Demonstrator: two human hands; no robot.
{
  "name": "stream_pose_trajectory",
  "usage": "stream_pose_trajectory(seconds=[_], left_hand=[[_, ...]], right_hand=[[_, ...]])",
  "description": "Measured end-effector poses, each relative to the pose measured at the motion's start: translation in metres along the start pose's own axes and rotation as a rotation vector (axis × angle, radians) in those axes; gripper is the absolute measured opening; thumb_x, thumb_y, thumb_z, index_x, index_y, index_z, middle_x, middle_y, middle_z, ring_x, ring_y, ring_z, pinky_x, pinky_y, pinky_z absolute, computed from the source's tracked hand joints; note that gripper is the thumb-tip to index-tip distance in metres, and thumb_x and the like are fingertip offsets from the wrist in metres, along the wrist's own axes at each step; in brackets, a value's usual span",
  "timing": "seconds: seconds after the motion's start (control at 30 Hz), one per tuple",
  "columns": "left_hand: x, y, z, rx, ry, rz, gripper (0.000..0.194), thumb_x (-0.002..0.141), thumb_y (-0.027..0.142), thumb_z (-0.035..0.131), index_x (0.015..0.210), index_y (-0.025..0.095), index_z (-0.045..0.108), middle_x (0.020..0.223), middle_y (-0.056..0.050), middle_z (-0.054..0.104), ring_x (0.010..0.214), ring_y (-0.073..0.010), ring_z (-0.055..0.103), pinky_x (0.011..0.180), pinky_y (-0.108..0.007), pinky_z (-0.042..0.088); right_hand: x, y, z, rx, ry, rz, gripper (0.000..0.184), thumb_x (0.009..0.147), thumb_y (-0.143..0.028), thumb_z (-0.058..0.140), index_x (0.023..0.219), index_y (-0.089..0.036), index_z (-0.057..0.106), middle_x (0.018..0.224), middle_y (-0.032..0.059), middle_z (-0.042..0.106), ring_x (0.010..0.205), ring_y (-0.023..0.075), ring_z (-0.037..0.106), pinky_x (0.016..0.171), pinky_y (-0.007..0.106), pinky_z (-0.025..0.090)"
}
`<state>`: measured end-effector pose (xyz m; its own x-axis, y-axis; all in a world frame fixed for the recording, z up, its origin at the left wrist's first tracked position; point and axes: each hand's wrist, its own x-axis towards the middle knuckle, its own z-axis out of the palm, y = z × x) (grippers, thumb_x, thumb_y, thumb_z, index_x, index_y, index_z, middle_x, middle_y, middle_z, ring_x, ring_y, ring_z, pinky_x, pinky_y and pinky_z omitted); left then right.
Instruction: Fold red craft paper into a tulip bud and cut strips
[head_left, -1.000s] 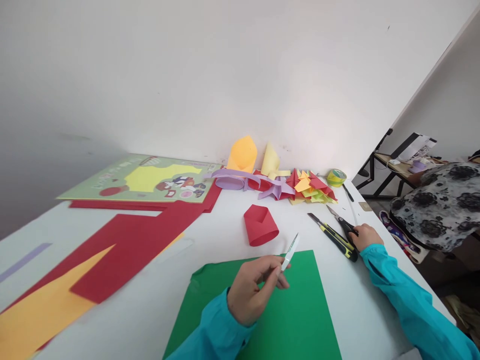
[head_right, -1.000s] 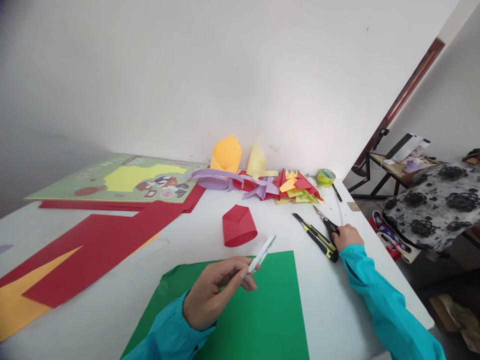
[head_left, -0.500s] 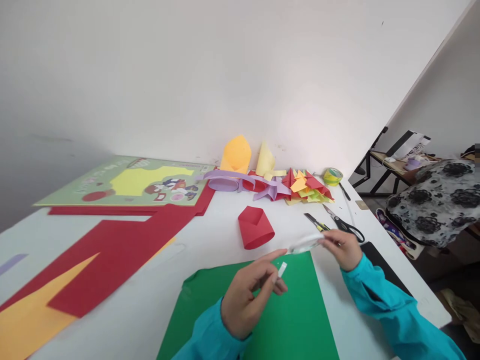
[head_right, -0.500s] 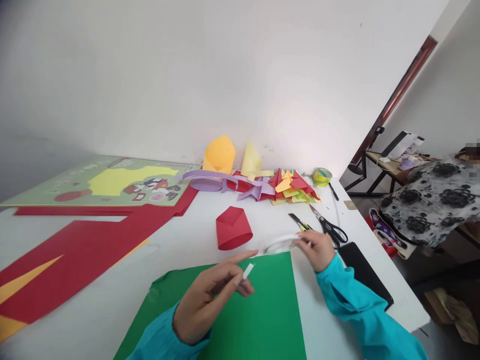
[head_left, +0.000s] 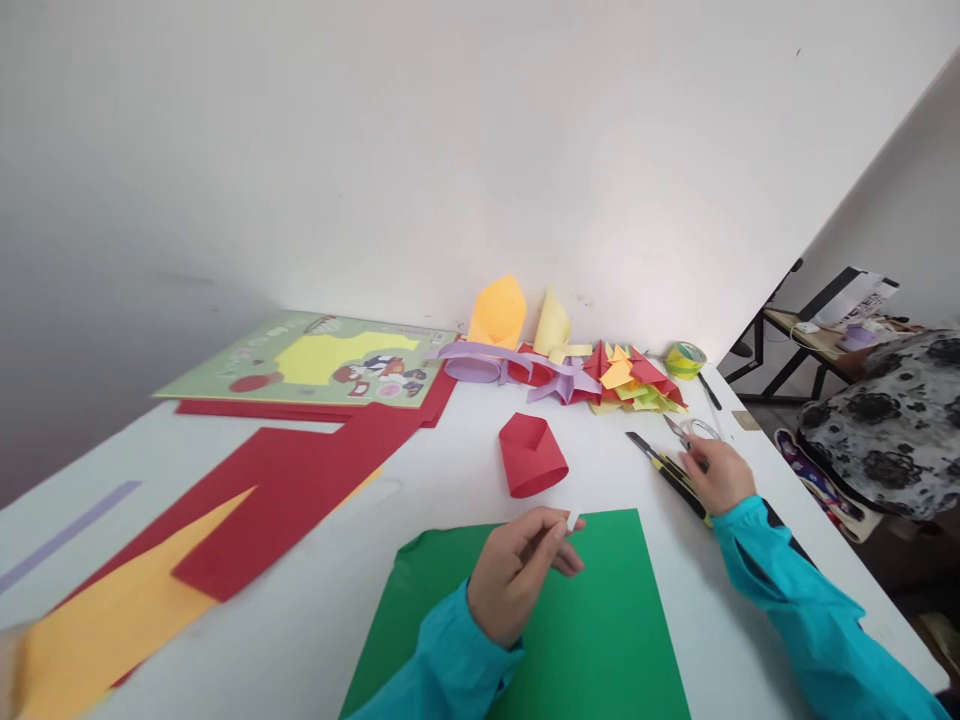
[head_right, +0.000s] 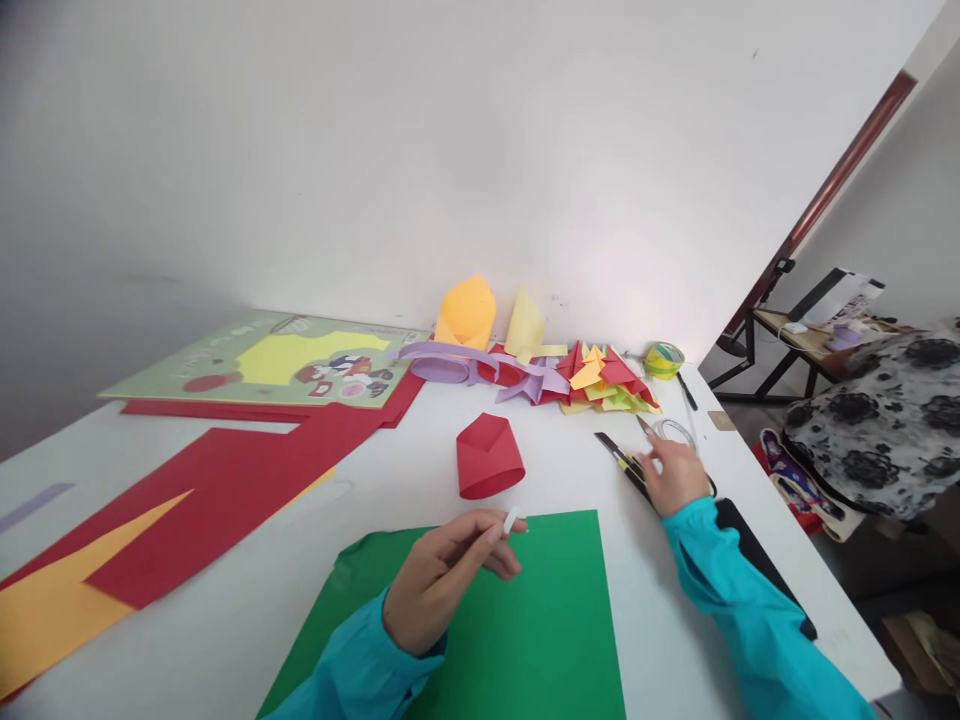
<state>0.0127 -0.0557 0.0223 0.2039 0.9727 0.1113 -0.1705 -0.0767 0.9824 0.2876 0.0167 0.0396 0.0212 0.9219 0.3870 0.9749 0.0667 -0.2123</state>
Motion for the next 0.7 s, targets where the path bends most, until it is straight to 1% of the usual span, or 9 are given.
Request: stream_pose_trajectory(seconds=[0.07, 0.1, 0.13, 0.2, 0.3, 0.47, 0.53, 0.6, 0.7], left_hand=[[0.001, 0.001, -0.001, 0.004, 0.015, -0.021, 0.034, 0.080, 0.045, 0.055, 0.080, 0.012, 0.063, 0.059, -0.006, 0.066, 0.054, -0.0165, 0.064, 0.055, -0.028, 0.054], [0.001, 0.002, -0.002, -0.013, 0.020, -0.031, 0.033, 0.080, 0.045, 0.055, 0.079, 0.012, 0.063, 0.059, -0.006, 0.066, 0.054, -0.0164, 0.064, 0.055, -0.028, 0.053], [0.001, 0.002, -0.003, -0.044, 0.017, -0.050, 0.033, 0.080, 0.044, 0.056, 0.079, 0.012, 0.063, 0.058, -0.006, 0.066, 0.054, -0.0164, 0.064, 0.055, -0.028, 0.053], [0.002, 0.004, -0.005, -0.148, -0.013, -0.106, 0.032, 0.079, 0.043, 0.057, 0.077, 0.012, 0.062, 0.058, -0.005, 0.066, 0.055, -0.0166, 0.064, 0.055, -0.028, 0.052], [0.003, 0.005, -0.010, -0.302, -0.070, -0.181, 0.033, 0.076, 0.044, 0.061, 0.073, 0.011, 0.062, 0.057, -0.005, 0.066, 0.053, -0.0162, 0.063, 0.053, -0.028, 0.051], [0.005, 0.008, -0.013, -0.379, -0.094, -0.219, 0.033, 0.072, 0.044, 0.066, 0.069, 0.011, 0.063, 0.056, -0.006, 0.066, 0.050, -0.0159, 0.062, 0.052, -0.028, 0.050], [0.005, 0.010, -0.013, -0.424, -0.104, -0.248, 0.032, 0.073, 0.043, 0.066, 0.068, 0.011, 0.064, 0.056, -0.006, 0.066, 0.050, -0.0159, 0.062, 0.051, -0.027, 0.050], [0.006, 0.010, -0.013, -0.490, -0.096, -0.272, 0.034, 0.073, 0.044, 0.064, 0.067, 0.011, 0.065, 0.062, -0.008, 0.068, 0.051, -0.0161, 0.063, 0.050, -0.027, 0.050], [0.008, 0.005, -0.013, -0.576, -0.029, -0.300, 0.033, 0.074, 0.042, 0.064, 0.069, 0.010, 0.067, 0.075, -0.010, 0.070, 0.055, -0.0157, 0.064, 0.052, -0.026, 0.052]], right_hand=[[-0.009, -0.040, -0.004, 0.393, -0.198, -0.262, 0.021, 0.081, -0.032, 0.056, 0.090, -0.018, 0.068, 0.076, 0.0058, 0.069, 0.069, 0.0176, 0.061, 0.059, 0.028, 0.047], [-0.012, -0.059, -0.007, 0.543, -0.262, -0.368, 0.019, 0.082, -0.031, 0.056, 0.089, -0.019, 0.068, 0.076, 0.0048, 0.069, 0.065, 0.0153, 0.061, 0.057, 0.027, 0.047], [-0.015, -0.076, -0.009, 0.641, -0.257, -0.477, 0.017, 0.083, -0.028, 0.056, 0.090, -0.018, 0.068, 0.076, 0.0047, 0.069, 0.065, 0.0142, 0.060, 0.059, 0.026, 0.048], [-0.017, -0.102, -0.012, 0.702, -0.121, -0.699, 0.015, 0.085, -0.022, 0.054, 0.092, -0.017, 0.066, 0.077, 0.0061, 0.068, 0.072, 0.0149, 0.059, 0.065, 0.029, 0.048], [-0.016, -0.120, -0.012, 0.622, 0.051, -0.850, 0.015, 0.085, -0.017, 0.052, 0.094, -0.019, 0.065, 0.077, 0.0054, 0.066, 0.073, 0.0153, 0.056, 0.065, 0.031, 0.044], [-0.017, -0.123, -0.012, 0.408, 0.116, -0.937, 0.015, 0.086, -0.015, 0.049, 0.085, -0.019, 0.064, 0.076, 0.0037, 0.064, 0.073, 0.0151, 0.053, 0.064, 0.031, 0.037], [-0.017, -0.124, -0.014, 0.371, 0.134, -0.943, 0.017, 0.086, -0.013, 0.047, 0.084, -0.018, 0.063, 0.075, 0.0039, 0.065, 0.073, 0.0156, 0.053, 0.063, 0.032, 0.036], [-0.015, -0.123, -0.014, 0.391, 0.165, -0.880, 0.016, 0.085, -0.013, 0.048, 0.084, -0.018, 0.064, 0.074, 0.0045, 0.065, 0.072, 0.0162, 0.053, 0.064, 0.032, 0.037], [-0.009, -0.116, -0.006, 0.546, 0.193, -0.676, 0.013, 0.084, -0.014, 0.053, 0.083, -0.019, 0.065, 0.073, 0.0047, 0.066, 0.071, 0.0163, 0.054, 0.066, 0.032, 0.042]])
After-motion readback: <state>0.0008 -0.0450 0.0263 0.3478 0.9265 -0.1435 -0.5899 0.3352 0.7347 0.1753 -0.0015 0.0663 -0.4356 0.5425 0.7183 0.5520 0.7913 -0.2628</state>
